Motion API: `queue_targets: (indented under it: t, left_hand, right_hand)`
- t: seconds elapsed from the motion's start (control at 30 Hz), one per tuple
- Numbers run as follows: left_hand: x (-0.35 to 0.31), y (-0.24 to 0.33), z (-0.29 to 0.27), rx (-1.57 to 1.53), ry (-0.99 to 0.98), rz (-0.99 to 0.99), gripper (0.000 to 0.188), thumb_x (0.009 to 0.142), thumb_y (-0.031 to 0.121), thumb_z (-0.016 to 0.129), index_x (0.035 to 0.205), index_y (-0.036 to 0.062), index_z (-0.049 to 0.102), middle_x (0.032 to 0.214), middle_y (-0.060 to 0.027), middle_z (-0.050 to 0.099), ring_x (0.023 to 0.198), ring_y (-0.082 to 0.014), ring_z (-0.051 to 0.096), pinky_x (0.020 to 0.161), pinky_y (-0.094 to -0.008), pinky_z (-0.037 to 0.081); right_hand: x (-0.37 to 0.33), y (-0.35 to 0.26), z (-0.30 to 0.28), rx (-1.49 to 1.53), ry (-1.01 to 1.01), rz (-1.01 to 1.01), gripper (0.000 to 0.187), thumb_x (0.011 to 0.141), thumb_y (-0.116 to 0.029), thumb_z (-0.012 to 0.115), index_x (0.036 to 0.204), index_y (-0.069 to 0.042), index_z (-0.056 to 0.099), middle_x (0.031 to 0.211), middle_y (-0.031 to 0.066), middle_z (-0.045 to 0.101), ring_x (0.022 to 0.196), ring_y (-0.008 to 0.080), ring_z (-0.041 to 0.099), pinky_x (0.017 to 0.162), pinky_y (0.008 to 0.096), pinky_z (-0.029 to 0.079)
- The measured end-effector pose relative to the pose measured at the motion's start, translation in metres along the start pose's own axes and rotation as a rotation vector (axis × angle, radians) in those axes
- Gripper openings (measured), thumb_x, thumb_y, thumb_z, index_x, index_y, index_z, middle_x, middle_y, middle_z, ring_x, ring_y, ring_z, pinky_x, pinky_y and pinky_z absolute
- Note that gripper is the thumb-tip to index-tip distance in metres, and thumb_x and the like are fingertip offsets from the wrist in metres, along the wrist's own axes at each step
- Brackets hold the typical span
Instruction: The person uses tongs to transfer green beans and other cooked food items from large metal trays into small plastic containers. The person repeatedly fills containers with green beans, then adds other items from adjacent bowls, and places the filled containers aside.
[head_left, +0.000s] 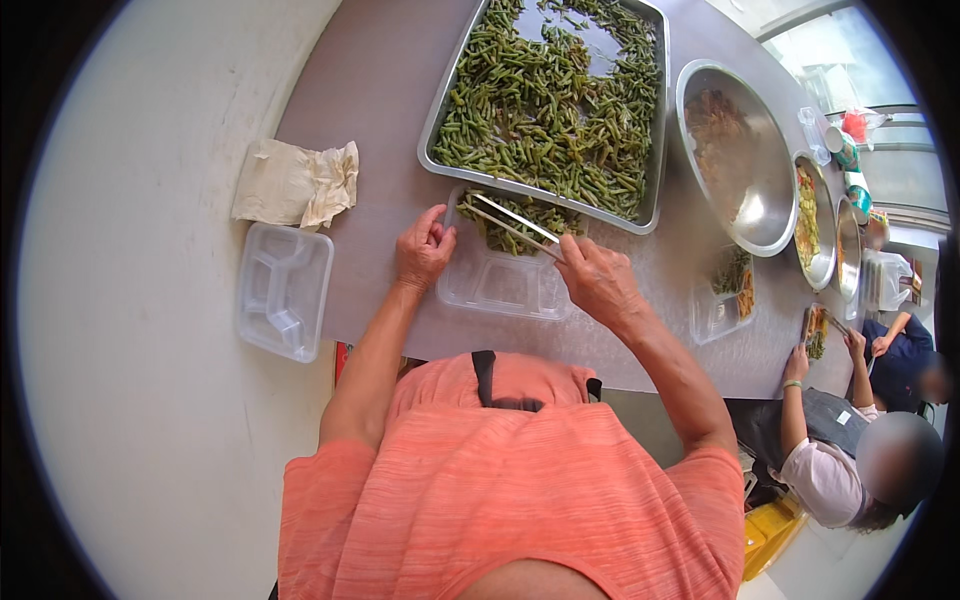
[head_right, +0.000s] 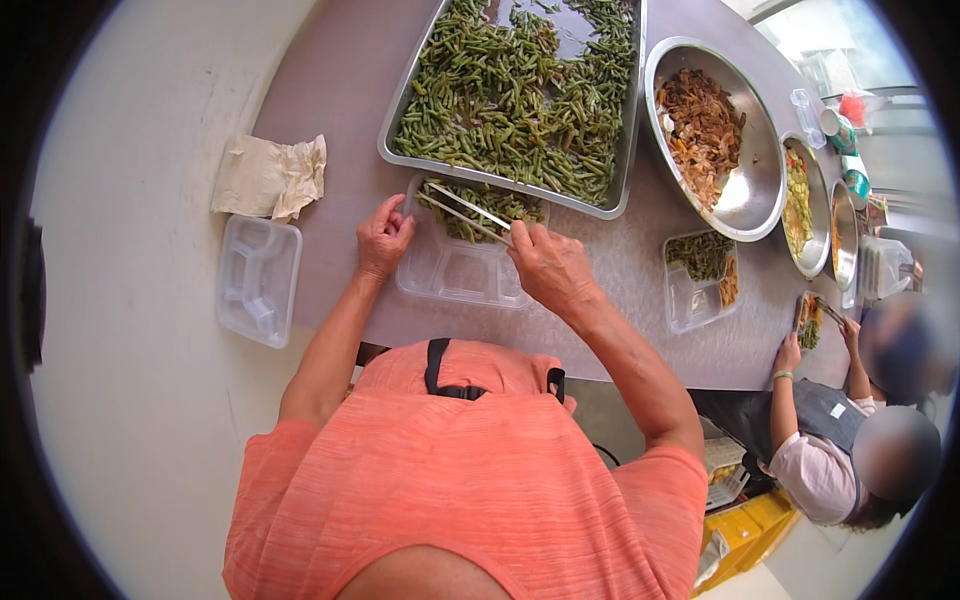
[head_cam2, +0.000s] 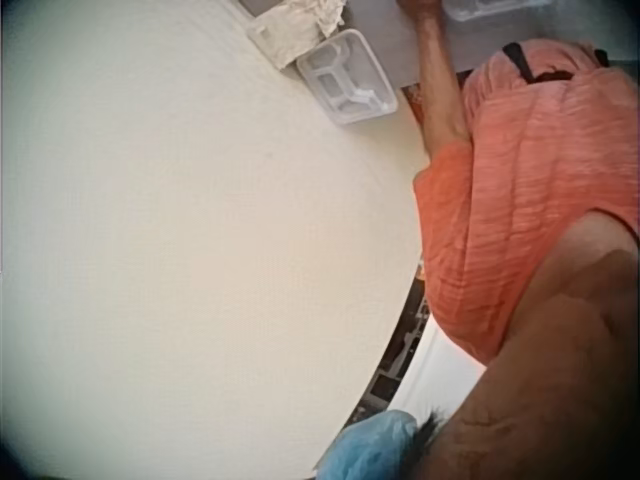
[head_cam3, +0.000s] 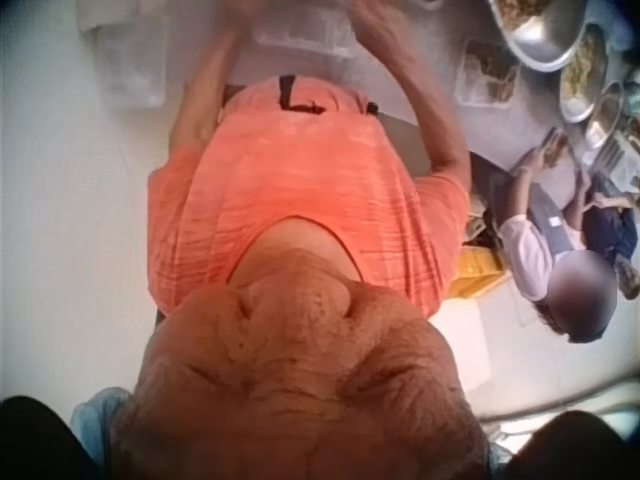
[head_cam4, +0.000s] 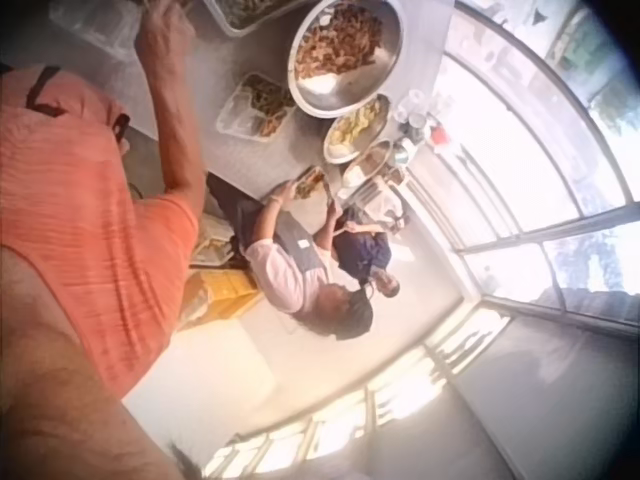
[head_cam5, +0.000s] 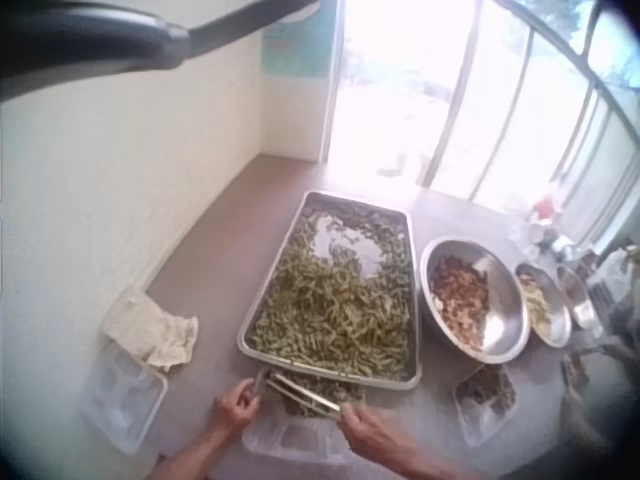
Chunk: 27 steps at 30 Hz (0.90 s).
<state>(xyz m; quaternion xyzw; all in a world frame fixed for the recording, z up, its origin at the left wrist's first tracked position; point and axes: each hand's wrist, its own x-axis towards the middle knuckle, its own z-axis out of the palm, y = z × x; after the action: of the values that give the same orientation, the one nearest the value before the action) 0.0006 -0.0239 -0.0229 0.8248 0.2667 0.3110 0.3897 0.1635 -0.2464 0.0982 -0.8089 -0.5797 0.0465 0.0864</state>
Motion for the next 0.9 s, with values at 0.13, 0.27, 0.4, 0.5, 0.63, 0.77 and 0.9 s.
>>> queue_targets:
  t: [0.13, 0.27, 0.4, 0.5, 0.63, 0.77, 0.9]
  left_hand:
    - [-0.001, 0.000, 0.002, -0.072, -0.023, -0.078, 0.036, 0.072, 0.006, 0.072, 0.108, 0.0066, 0.064, 0.062, -0.0014, 0.055, 0.049, -0.0120, 0.048, 0.048, -0.0282, 0.044]
    - [0.000, 0.002, 0.001, -0.053, -0.010, -0.035, 0.036, 0.072, 0.005, 0.071, 0.107, 0.0060, 0.064, 0.061, -0.0011, 0.054, 0.048, -0.0118, 0.046, 0.048, -0.0272, 0.043]
    - [0.001, 0.000, 0.001, -0.052, -0.013, -0.014, 0.035, 0.073, 0.004, 0.070, 0.107, 0.0054, 0.063, 0.061, -0.0012, 0.054, 0.048, -0.0116, 0.046, 0.047, -0.0265, 0.042]
    - [0.000, -0.001, 0.002, -0.060, -0.015, -0.018, 0.035, 0.073, 0.003, 0.070, 0.107, 0.0051, 0.063, 0.062, -0.0015, 0.054, 0.048, -0.0115, 0.045, 0.047, -0.0265, 0.042]
    - [0.000, 0.000, 0.000, -0.035, -0.024, -0.024, 0.035, 0.073, 0.004, 0.070, 0.107, 0.0047, 0.063, 0.062, -0.0017, 0.054, 0.048, -0.0115, 0.045, 0.047, -0.0264, 0.042]
    - [0.000, -0.001, 0.000, -0.040, -0.029, -0.028, 0.035, 0.073, 0.004, 0.070, 0.107, 0.0048, 0.063, 0.063, -0.0015, 0.054, 0.047, -0.0116, 0.045, 0.047, -0.0264, 0.042]
    - [0.001, -0.001, 0.000, -0.028, -0.030, -0.003, 0.035, 0.073, 0.004, 0.070, 0.108, 0.0049, 0.063, 0.063, -0.0016, 0.054, 0.048, -0.0117, 0.045, 0.047, -0.0269, 0.042]
  right_hand:
    - [-0.036, 0.005, 0.001, -0.044, 0.001, -0.011, 0.026, 0.086, -0.022, 0.063, 0.103, -0.006, 0.051, 0.074, 0.0072, 0.053, 0.064, 0.0252, 0.061, 0.050, 0.0382, 0.051]
    - [-0.051, 0.009, -0.001, 0.020, 0.099, 0.000, 0.032, 0.084, -0.022, 0.065, 0.108, -0.006, 0.052, 0.075, 0.0070, 0.053, 0.064, 0.0251, 0.060, 0.049, 0.0382, 0.050]
    - [-0.060, 0.018, 0.001, 0.003, 0.101, 0.099, 0.033, 0.083, -0.022, 0.066, 0.109, -0.007, 0.052, 0.074, 0.0069, 0.053, 0.063, 0.0256, 0.060, 0.048, 0.0385, 0.050]
    - [-0.059, 0.027, 0.004, -0.003, 0.093, 0.105, 0.034, 0.082, -0.022, 0.067, 0.109, -0.007, 0.052, 0.074, 0.0072, 0.053, 0.063, 0.0264, 0.060, 0.048, 0.0392, 0.049]
    - [-0.058, 0.027, 0.001, 0.011, 0.098, 0.149, 0.034, 0.082, -0.023, 0.067, 0.108, -0.006, 0.052, 0.074, 0.0086, 0.054, 0.064, 0.0280, 0.061, 0.050, 0.0404, 0.050]
    - [-0.057, 0.032, -0.003, 0.060, 0.077, 0.150, 0.036, 0.081, -0.023, 0.069, 0.108, -0.005, 0.052, 0.078, 0.0109, 0.057, 0.066, 0.0310, 0.062, 0.052, 0.0416, 0.051]
    - [-0.044, 0.038, -0.014, 0.189, 0.152, 0.242, 0.038, 0.081, -0.023, 0.069, 0.108, -0.003, 0.051, 0.082, 0.0150, 0.059, 0.069, 0.0356, 0.063, 0.056, 0.0439, 0.052]
